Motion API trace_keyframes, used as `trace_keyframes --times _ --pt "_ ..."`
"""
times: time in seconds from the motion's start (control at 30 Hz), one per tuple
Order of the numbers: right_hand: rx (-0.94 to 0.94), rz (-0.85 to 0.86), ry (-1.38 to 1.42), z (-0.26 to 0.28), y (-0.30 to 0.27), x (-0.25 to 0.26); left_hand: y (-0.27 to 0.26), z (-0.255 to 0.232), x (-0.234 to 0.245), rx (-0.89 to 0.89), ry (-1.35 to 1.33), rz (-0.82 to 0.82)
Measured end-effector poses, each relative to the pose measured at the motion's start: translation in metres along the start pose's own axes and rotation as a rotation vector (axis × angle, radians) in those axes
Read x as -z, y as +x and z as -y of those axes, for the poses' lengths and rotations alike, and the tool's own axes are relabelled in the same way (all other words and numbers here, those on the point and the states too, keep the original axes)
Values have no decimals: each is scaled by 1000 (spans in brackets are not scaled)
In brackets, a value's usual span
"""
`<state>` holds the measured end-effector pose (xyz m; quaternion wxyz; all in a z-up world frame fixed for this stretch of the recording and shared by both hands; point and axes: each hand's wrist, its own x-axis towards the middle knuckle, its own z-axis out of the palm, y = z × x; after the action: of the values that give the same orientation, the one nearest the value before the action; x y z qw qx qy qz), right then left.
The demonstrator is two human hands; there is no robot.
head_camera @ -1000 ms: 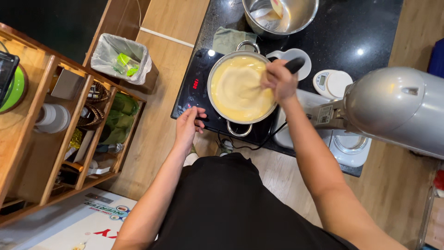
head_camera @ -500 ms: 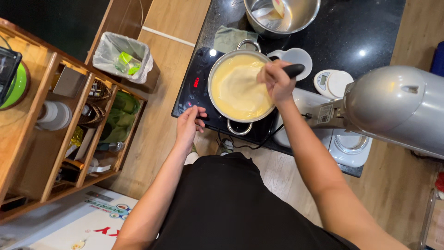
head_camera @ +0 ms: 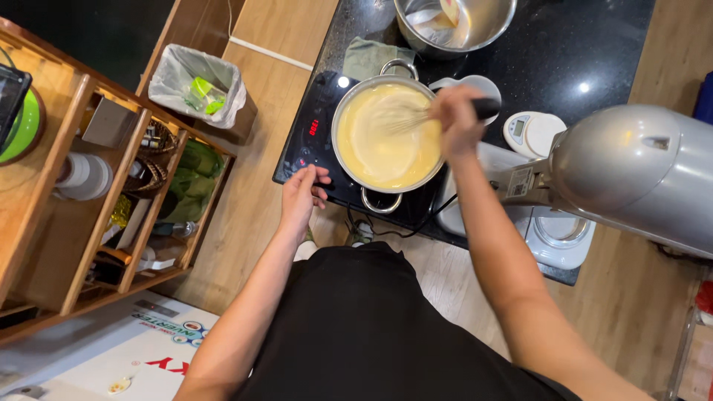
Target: The person whisks a yellow custard mixture in a pot on an induction cooktop. They hold the pot handle with the left hand and whisk continuously with the right hand. The mixture thickens over time.
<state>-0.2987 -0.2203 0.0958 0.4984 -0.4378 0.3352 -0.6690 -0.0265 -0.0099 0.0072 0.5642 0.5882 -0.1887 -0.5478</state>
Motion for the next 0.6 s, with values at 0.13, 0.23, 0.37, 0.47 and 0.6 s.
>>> trace_keyframes --times 0.13,0.23,0.37,0.47,0.6 --pt "-204 168 -8 22 -3 -4 -1 -4 -3 6 9 9" --pt "0 104 25 32 5 -8 -10 -13 -9 90 38 -20" --pt "-104 63 7 6 1 2 -1 4 -3 2 3 2" --pt "-50 45 -36 24 10 5 -6 6 0 3 1 -22" --pt "-126 209 149 11 -20 -19 -4 6 -6 -2 -5 -17"
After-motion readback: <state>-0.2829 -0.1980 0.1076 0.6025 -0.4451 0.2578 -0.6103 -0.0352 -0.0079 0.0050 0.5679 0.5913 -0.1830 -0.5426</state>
